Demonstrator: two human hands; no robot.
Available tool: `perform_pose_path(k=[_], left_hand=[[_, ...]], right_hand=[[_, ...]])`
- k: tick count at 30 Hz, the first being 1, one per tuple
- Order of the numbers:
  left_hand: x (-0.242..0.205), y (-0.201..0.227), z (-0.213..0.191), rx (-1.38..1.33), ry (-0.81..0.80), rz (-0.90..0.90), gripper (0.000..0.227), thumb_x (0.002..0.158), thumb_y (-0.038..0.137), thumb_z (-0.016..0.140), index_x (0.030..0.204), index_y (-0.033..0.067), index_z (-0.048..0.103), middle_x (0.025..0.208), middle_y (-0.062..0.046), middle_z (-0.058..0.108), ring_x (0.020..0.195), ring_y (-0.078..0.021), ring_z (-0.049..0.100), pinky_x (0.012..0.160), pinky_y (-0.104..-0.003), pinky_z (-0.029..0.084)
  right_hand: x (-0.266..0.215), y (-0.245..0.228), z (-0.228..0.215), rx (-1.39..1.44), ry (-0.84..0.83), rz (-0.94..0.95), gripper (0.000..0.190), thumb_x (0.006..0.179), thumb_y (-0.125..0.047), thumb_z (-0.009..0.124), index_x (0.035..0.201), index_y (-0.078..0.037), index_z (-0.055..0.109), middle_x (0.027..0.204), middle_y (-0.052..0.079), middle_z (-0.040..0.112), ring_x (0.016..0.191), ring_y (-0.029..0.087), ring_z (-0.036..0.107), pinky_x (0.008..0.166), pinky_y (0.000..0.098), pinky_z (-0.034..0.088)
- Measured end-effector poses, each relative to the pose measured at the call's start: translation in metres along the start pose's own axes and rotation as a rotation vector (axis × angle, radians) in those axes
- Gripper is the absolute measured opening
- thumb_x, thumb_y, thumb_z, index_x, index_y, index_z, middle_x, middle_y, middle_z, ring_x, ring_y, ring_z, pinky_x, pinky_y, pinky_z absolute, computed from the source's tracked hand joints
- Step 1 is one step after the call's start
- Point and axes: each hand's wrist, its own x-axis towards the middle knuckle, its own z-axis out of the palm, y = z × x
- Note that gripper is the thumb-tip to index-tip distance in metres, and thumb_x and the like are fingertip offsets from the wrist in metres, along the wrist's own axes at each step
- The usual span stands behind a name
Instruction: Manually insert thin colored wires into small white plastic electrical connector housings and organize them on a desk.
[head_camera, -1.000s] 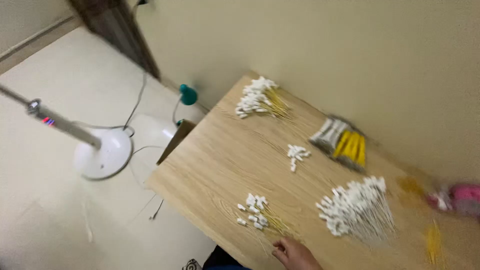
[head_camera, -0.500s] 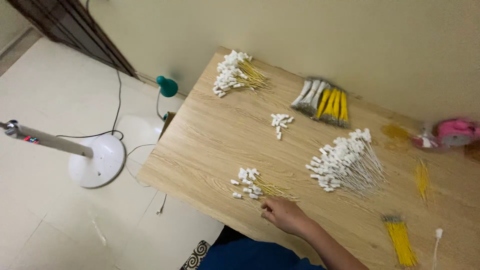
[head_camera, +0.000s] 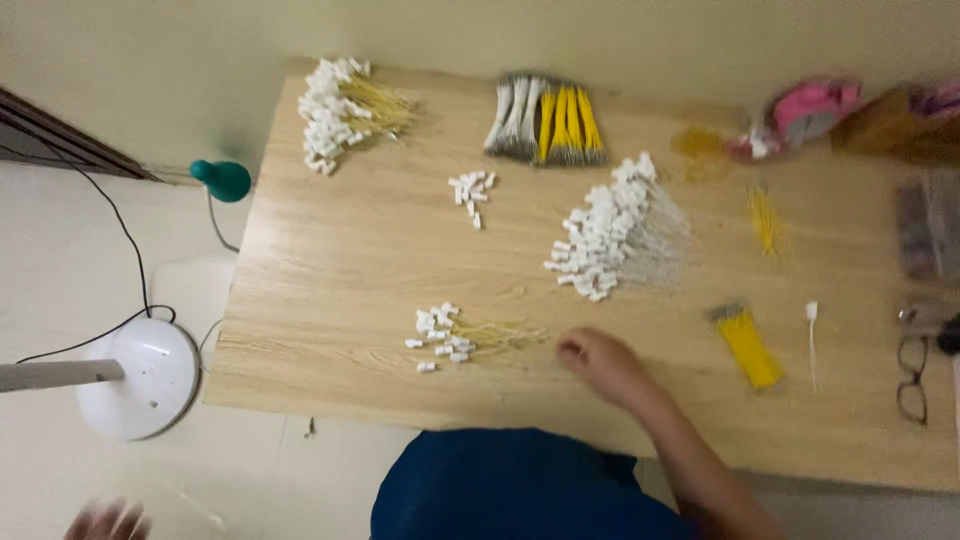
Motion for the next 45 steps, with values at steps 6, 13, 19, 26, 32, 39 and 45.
perform_pose_path(k=[6,13,19,26,32,39,45], left_hand=[[-0.047,0.187,0.34,0.426,-0.265,0.049,0.037,0.096,0.017,0.07,0.133,0.013,0.069,0.123,-0.021,0.066,0.115,-0.0427,0.065,0.091,-0.049,0.052],[-0.082,0.168,0.463,1.378,-1.089,1.021,0.119,0.061,0.063,0.091,0.159,0.0374,0.028,0.167,-0.011,0.019,0.154,-0.0358,0.014,0.119,-0.069,0.013],[-0.072,0.142,0.483,1.276,-0.984,1.175,0.091,0.07,0.064,0.08,0.15,0.0495,0.038,0.159,0.001,0.035,0.151,-0.0297,0.026,0.117,-0.07,0.018],[-0.059,0.148,0.46,1.308,-0.858,1.022,0.06,0.091,0.04,0.057,0.149,0.0437,0.043,0.158,0.013,0.041,0.149,-0.0201,0.029,0.123,-0.067,0.005],[0.03,0.095,0.401,1.282,-0.445,1.1,0.075,0.084,0.02,0.068,0.151,0.0447,0.044,0.153,0.016,0.051,0.15,-0.0209,0.039,0.129,-0.059,0.019],[0.075,0.122,0.378,1.434,-0.348,0.915,0.07,0.09,0.009,0.066,0.151,0.0412,0.054,0.158,0.012,0.058,0.159,-0.0336,0.045,0.132,-0.074,0.013],[0.072,0.137,0.398,1.419,-0.361,0.786,0.056,0.099,0.035,0.058,0.154,0.0261,0.053,0.159,-0.005,0.058,0.16,-0.036,0.039,0.126,-0.076,0.012]], right_hand=[[-0.009,0.053,-0.02,-0.066,0.361,0.089,0.022,0.098,-0.024,0.064,0.113,-0.011,0.074,0.106,0.016,0.071,0.106,0.034,0.071,0.089,0.0423,0.059],[-0.058,0.123,-0.032,0.01,0.527,0.349,0.026,0.103,-0.025,0.063,0.12,-0.007,0.072,0.11,0.022,0.07,0.103,0.037,0.072,0.09,0.0468,0.057],[-0.08,0.181,-0.05,0.026,0.576,0.445,0.028,0.104,-0.026,0.062,0.122,-0.007,0.072,0.111,0.021,0.07,0.102,0.037,0.073,0.088,0.0467,0.058],[-0.068,0.227,-0.062,0.001,0.605,0.466,0.033,0.099,-0.024,0.063,0.12,0.0,0.072,0.116,0.017,0.071,0.095,0.031,0.069,0.08,0.0405,0.054],[-0.059,0.263,-0.068,-0.121,0.754,0.541,0.025,0.105,-0.018,0.06,0.122,-0.004,0.071,0.115,0.015,0.068,0.092,0.028,0.066,0.081,0.039,0.053],[-0.038,0.302,-0.091,-0.102,0.903,0.571,0.025,0.096,-0.017,0.065,0.118,-0.008,0.073,0.115,0.016,0.068,0.099,0.035,0.066,0.084,0.0446,0.053],[-0.032,0.265,-0.112,0.012,0.66,0.607,0.034,0.095,-0.036,0.064,0.104,-0.005,0.076,0.096,0.011,0.073,0.089,0.028,0.067,0.079,0.0413,0.053]])
